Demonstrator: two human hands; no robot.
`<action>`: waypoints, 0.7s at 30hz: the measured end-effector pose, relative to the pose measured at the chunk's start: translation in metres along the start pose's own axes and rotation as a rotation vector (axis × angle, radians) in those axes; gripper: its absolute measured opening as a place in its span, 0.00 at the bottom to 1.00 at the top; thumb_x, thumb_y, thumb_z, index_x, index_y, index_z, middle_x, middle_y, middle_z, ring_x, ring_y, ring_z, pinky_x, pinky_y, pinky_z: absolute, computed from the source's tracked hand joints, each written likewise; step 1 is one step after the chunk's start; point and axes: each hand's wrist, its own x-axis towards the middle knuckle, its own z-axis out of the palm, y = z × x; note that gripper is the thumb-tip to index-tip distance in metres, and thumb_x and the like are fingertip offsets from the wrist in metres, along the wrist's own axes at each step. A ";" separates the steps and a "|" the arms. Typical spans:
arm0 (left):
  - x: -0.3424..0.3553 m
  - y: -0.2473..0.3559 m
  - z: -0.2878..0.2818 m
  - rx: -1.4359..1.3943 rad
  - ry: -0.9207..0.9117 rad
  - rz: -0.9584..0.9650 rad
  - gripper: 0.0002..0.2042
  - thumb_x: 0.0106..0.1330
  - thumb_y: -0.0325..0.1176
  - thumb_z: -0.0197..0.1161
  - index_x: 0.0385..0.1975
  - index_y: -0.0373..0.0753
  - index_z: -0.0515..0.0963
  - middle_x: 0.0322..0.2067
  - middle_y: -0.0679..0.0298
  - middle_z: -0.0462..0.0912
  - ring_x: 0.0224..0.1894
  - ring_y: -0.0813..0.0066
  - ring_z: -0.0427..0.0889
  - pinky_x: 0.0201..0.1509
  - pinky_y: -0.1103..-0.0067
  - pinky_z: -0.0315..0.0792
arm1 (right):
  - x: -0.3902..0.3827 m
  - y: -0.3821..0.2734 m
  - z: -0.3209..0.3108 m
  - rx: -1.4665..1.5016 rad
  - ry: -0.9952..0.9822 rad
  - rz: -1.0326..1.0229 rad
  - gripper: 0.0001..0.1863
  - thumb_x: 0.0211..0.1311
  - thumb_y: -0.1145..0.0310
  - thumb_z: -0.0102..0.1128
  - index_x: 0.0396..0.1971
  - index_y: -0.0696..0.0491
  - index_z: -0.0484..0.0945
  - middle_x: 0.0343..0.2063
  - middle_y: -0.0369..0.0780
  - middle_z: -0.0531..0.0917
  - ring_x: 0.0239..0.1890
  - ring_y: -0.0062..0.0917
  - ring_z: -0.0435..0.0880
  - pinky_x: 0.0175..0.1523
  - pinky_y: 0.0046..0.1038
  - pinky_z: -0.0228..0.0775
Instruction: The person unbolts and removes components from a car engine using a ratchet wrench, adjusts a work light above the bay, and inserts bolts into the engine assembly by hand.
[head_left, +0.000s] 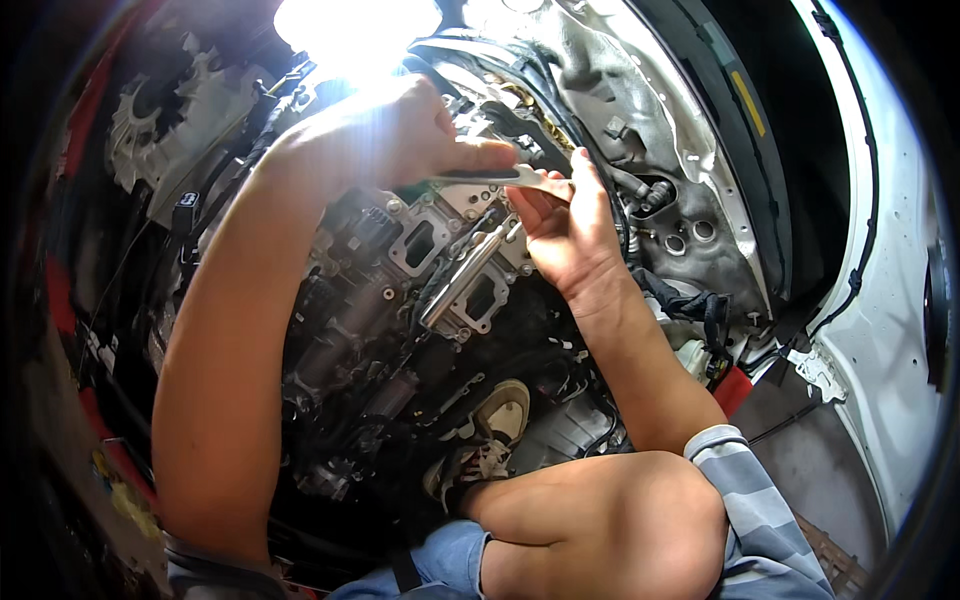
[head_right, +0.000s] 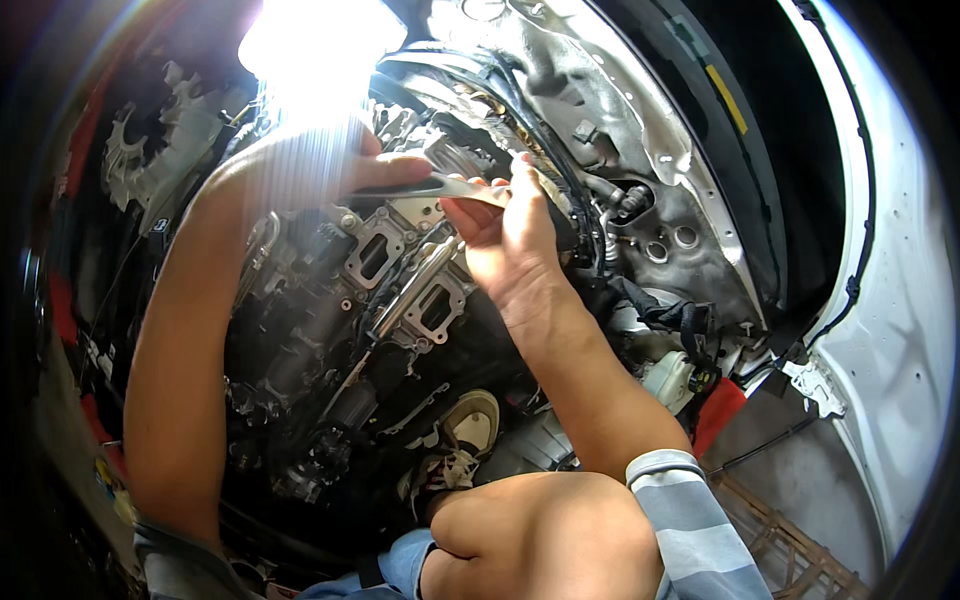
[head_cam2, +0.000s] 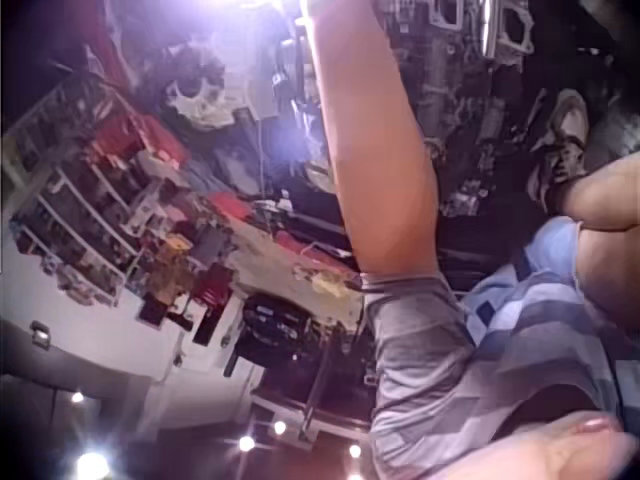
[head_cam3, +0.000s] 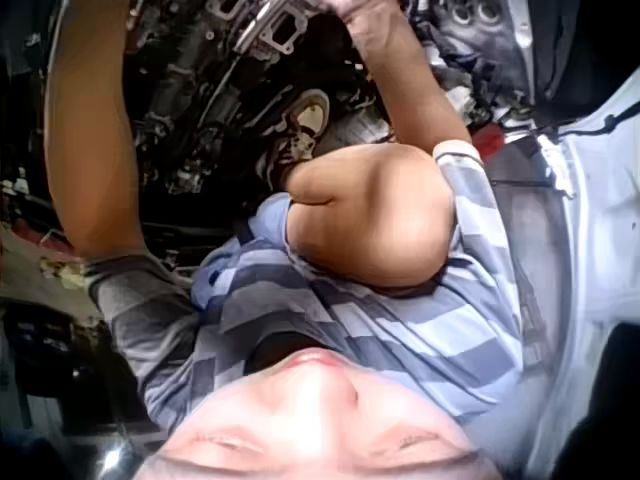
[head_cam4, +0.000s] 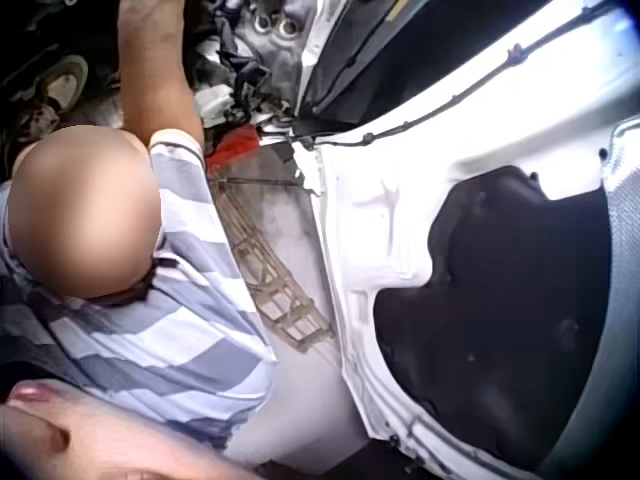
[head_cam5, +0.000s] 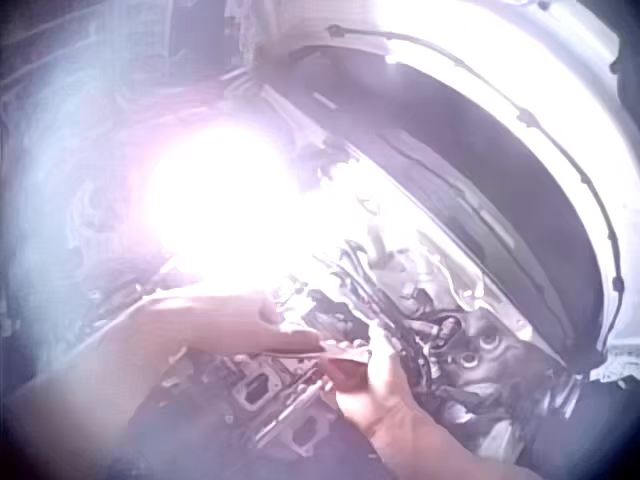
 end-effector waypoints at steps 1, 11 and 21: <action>0.002 -0.008 -0.001 0.038 0.158 0.107 0.28 0.61 0.60 0.65 0.14 0.38 0.79 0.07 0.71 0.66 0.12 0.83 0.64 0.16 0.78 0.57 | -0.005 0.010 0.008 0.013 0.022 0.038 0.23 0.72 0.49 0.48 0.33 0.57 0.70 0.29 0.42 0.78 0.34 0.33 0.85 0.45 0.37 0.85; 0.074 -0.001 0.001 0.324 0.470 0.162 0.29 0.67 0.58 0.59 0.16 0.36 0.78 0.08 0.66 0.66 0.13 0.80 0.65 0.17 0.76 0.60 | 0.002 0.000 -0.003 0.037 -0.075 0.112 0.34 0.66 0.37 0.52 0.30 0.61 0.74 0.28 0.45 0.82 0.36 0.39 0.86 0.49 0.41 0.82; -0.074 0.020 0.077 -0.493 0.169 -0.066 0.22 0.76 0.41 0.50 0.21 0.30 0.72 0.14 0.56 0.65 0.19 0.66 0.63 0.28 0.69 0.63 | 0.012 -0.027 -0.024 -0.342 -0.338 0.232 0.19 0.72 0.56 0.44 0.38 0.60 0.74 0.22 0.44 0.83 0.25 0.37 0.87 0.39 0.41 0.84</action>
